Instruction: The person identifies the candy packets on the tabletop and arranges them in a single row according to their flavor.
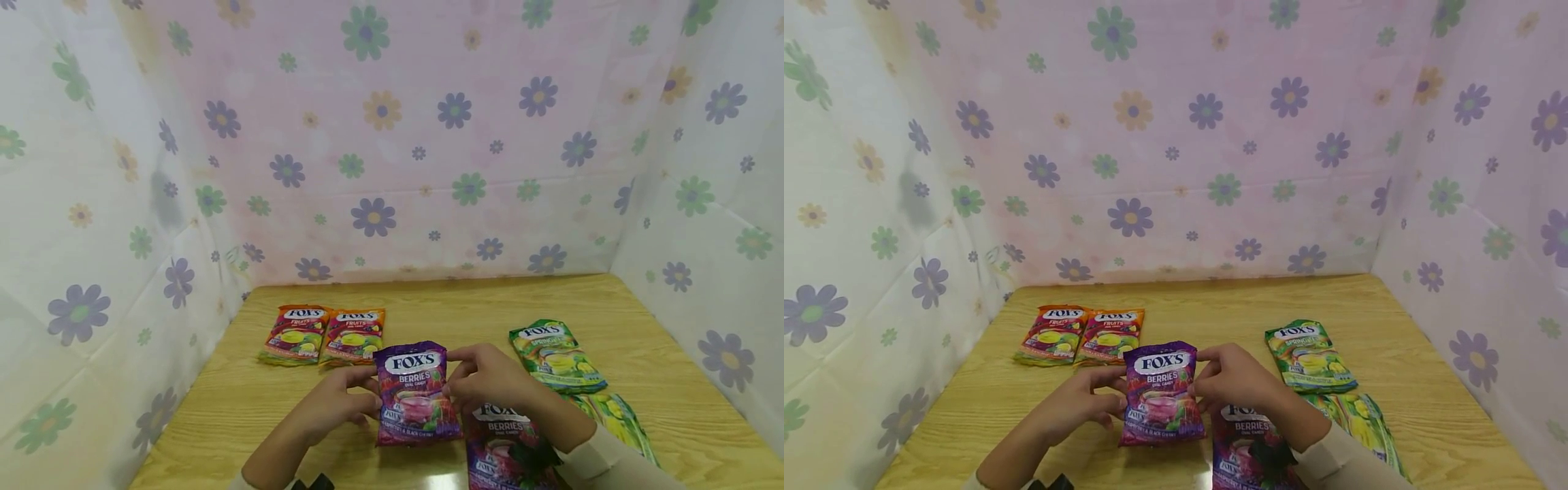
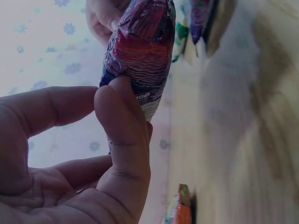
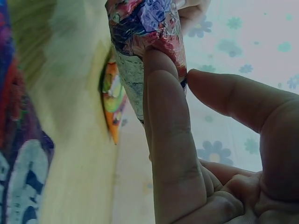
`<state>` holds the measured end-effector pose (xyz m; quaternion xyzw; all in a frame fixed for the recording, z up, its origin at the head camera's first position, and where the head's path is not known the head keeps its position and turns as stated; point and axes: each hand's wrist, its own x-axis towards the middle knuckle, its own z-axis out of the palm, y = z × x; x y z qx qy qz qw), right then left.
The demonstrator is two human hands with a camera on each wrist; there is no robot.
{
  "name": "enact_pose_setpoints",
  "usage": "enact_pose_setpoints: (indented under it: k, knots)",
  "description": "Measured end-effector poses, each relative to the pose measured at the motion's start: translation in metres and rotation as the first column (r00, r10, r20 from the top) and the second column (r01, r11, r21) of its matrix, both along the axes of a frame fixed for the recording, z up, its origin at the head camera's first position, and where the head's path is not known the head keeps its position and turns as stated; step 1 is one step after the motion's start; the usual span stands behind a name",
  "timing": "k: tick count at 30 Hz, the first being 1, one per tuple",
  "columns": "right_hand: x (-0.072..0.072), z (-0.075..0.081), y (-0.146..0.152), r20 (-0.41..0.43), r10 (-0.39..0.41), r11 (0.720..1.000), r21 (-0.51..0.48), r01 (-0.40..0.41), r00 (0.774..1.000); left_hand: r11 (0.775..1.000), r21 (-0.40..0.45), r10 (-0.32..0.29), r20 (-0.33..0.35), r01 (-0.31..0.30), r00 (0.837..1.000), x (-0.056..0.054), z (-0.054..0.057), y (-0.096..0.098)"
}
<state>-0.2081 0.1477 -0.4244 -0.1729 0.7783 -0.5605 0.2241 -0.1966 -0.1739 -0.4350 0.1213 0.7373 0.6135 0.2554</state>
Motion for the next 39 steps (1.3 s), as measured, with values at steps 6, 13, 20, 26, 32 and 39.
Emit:
enact_pose_setpoints:
  k: [6, 13, 20, 26, 32, 39]
  knots:
    - [-0.003, 0.007, 0.000, 0.002, -0.049, 0.999, -0.002, 0.049, 0.999, 1.000, -0.012, 0.021, -0.052, -0.022, 0.998, -0.004, 0.010, 0.002]
    - [-0.007, 0.016, 0.000, -0.038, -0.069, 0.998, 0.000, 0.069, 0.997, 0.999, -0.026, 0.044, -0.074, -0.046, 0.996, -0.008, 0.021, 0.005]
    - [-0.013, 0.024, 0.003, -0.057, -0.109, 0.994, -0.012, 0.109, 0.992, 0.998, -0.032, 0.053, -0.137, -0.058, 0.989, -0.015, 0.031, 0.010]
    - [-0.018, 0.032, 0.008, -0.080, -0.128, 0.992, -0.019, 0.127, 0.989, 0.996, -0.047, 0.066, -0.223, -0.078, 0.973, -0.023, 0.038, 0.015]
    - [-0.023, 0.038, 0.009, -0.110, -0.153, 0.988, -0.035, 0.150, 0.982, 0.995, -0.043, 0.077, -0.257, -0.091, 0.963, -0.027, 0.043, 0.016]
    - [-0.028, 0.046, 0.007, -0.144, -0.208, 0.978, -0.026, 0.206, 0.968, 0.990, -0.043, 0.119, -0.248, -0.133, 0.962, -0.033, 0.051, 0.021]
